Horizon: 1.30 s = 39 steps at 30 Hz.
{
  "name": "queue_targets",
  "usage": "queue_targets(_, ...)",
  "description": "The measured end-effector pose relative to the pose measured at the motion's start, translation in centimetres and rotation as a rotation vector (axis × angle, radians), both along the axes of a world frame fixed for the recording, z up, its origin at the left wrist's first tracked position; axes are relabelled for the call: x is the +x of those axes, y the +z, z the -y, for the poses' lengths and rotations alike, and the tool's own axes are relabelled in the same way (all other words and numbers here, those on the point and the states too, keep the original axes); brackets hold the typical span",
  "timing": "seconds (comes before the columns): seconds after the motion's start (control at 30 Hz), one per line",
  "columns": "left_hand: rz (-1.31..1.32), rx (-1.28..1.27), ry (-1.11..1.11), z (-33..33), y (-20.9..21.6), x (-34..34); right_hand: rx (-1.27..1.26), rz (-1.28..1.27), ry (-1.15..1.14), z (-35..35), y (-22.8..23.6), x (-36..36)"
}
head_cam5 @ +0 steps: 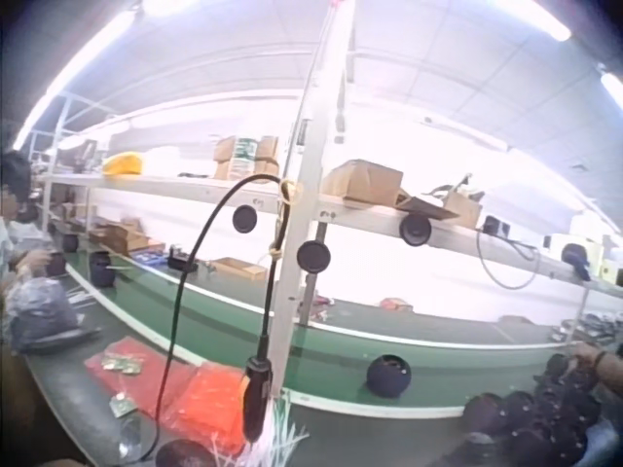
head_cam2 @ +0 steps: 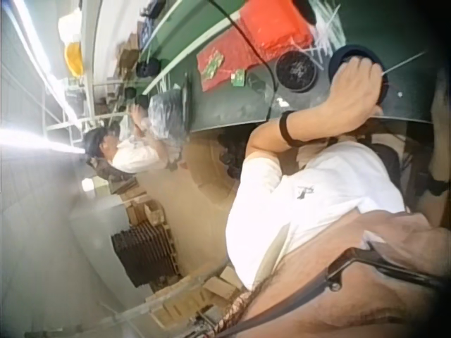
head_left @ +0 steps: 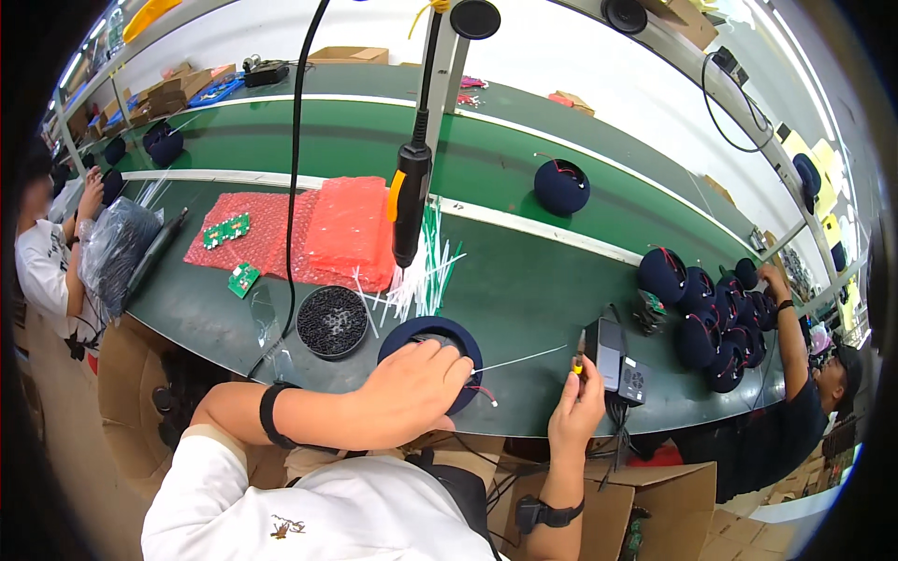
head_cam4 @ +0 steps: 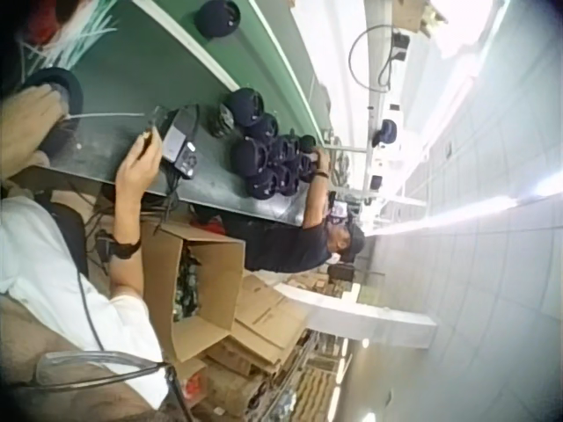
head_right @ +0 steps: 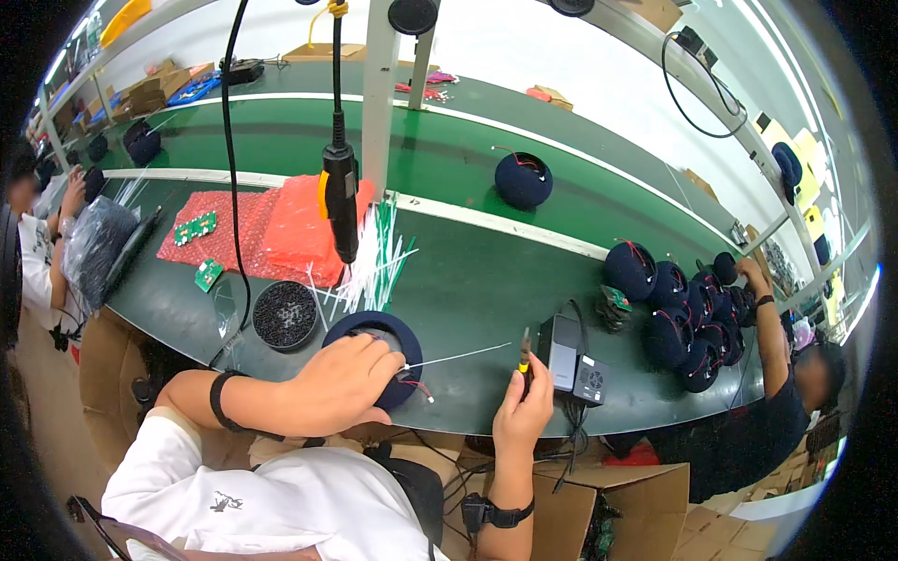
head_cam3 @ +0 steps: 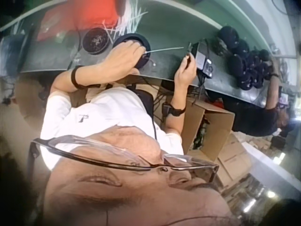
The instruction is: The person assembles small electronic devices by inserting green circuit boards into black circular housings. They use a soldering iron to secure components and pliers to trim excess wires. The person handles multiple units sequentially, placing finished items on the table.
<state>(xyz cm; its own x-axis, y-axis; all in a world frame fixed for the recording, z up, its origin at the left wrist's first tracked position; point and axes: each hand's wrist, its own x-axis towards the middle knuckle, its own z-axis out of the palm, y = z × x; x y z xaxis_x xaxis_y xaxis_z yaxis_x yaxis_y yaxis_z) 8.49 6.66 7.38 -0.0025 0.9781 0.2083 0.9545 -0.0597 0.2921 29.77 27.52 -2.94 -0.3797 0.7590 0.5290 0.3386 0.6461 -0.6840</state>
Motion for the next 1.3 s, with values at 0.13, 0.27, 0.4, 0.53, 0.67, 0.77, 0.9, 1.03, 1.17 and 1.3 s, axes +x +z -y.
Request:
queue_targets(0.13,-0.036,0.063,0.038,-1.2,1.1,0.8,-0.102,-0.008,0.027,-0.8,-0.9,-0.1)
queue_targets(0.27,0.05,0.15,-0.001,-2.5,-0.1,0.1,-0.117,-0.036,0.032,-0.8,-0.6,-0.4)
queue_targets(0.4,0.193,0.139,-0.033,-2.7,-0.9,-0.5,0.171,0.304,0.023,-1.1,0.3,-2.5)
queue_targets(0.53,0.184,0.121,-0.041,-2.7,-0.8,-0.6,0.444,0.674,0.083,-1.2,0.9,-4.6)
queue_targets(0.67,0.192,0.134,-0.047,-2.8,-0.9,-0.7,0.218,0.963,0.246,-4.3,6.9,-7.1)
queue_targets(0.77,0.181,0.142,-0.043,-2.8,-1.0,-0.7,0.047,0.828,0.449,-13.4,9.5,-12.4)
queue_targets(0.9,0.174,0.163,-0.063,-3.1,-1.1,-0.7,0.15,0.581,0.139,-26.9,8.1,-18.9)
queue_targets(1.03,0.215,0.176,-0.071,-3.1,-1.3,-1.4,0.201,0.572,-0.054,-33.0,6.0,-22.5)
queue_targets(1.17,0.225,0.174,-0.049,-3.2,-1.6,-1.8,0.24,0.556,-0.146,-31.8,4.7,-23.1)
queue_targets(1.3,0.227,0.182,-0.039,-3.1,-1.6,-1.8,0.229,0.573,-0.148,-29.5,3.6,-21.1)
